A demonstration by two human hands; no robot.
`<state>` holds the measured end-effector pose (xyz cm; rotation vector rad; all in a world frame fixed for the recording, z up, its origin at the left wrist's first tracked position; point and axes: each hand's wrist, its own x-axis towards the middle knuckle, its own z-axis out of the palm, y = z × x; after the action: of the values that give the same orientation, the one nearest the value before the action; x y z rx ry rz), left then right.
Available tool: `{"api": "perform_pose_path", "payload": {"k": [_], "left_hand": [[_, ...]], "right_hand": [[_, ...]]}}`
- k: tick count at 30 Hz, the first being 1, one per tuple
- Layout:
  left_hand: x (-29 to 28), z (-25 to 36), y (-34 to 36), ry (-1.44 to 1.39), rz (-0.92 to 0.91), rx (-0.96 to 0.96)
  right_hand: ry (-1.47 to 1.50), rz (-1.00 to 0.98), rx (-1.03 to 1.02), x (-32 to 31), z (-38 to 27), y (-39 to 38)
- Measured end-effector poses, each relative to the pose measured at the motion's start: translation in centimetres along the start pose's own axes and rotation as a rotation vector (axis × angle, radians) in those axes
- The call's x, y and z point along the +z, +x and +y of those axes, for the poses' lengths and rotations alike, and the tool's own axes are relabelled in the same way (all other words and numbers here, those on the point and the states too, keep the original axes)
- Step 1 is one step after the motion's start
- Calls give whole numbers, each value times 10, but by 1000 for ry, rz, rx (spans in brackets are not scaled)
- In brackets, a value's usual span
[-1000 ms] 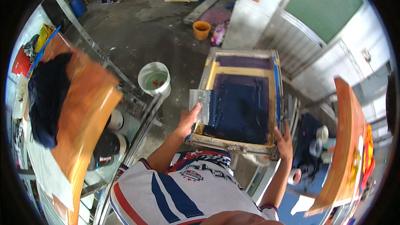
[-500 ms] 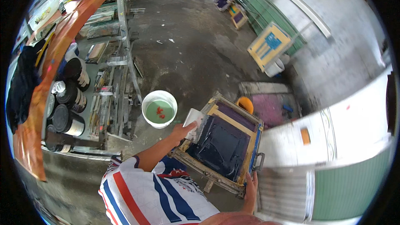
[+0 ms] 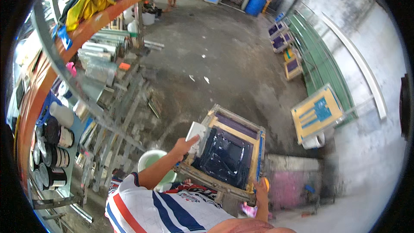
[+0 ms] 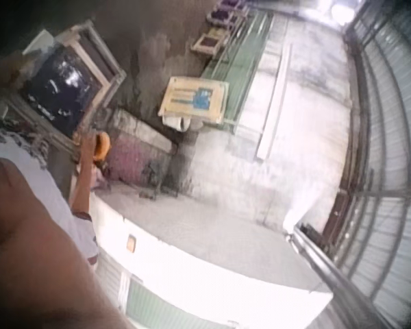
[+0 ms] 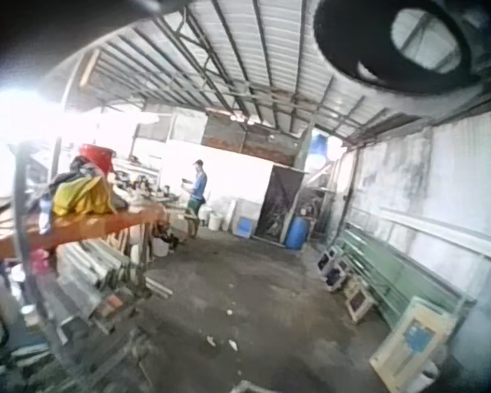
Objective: The person uses a squeegee to pull dark ink across a screen-printing frame repeatedly, applying ink to a garment positioned beneath the screen. The person then lifts the screen and moves to a nearby workbench.
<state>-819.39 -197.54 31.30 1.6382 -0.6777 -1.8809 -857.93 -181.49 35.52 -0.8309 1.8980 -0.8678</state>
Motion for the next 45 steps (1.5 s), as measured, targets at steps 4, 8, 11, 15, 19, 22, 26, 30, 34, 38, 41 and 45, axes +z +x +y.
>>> {"api": "perform_pose_path", "payload": {"k": [4,8,11,15,19,22,26,30,34,38,41,45], "left_hand": [[13,68,108,-30,218,97],[10,170,197,-144,169,-12],[-7,212,277,-236,233,75],[-29,319,314,-407,392,161],[-80,344,404,-604,511,257],[-117,408,450,-572,681,222],[-194,478,519,-661,767,362],[-269,548,568,-776,708,353],[-328,635,623,-672,889,326],[-410,692,703,-753,925,438],[-467,731,742,-821,961,441],[-532,777,775,-866,1160,424]], "right_hand": [[108,-58,-36,28,-53,147],[0,-160,-103,62,-140,296],[-11,-284,-131,101,-207,406],[-111,-374,-220,155,-324,525],[-178,-560,-329,263,-409,647],[-145,-787,-359,347,-476,734],[-122,-828,-424,460,-550,813],[-159,-937,-405,560,-622,885],[-124,-888,-462,671,-690,940],[-215,-981,-498,780,-797,980],[-197,-1102,-615,890,-848,1035],[-276,-1247,-529,1008,-927,1070]]}}
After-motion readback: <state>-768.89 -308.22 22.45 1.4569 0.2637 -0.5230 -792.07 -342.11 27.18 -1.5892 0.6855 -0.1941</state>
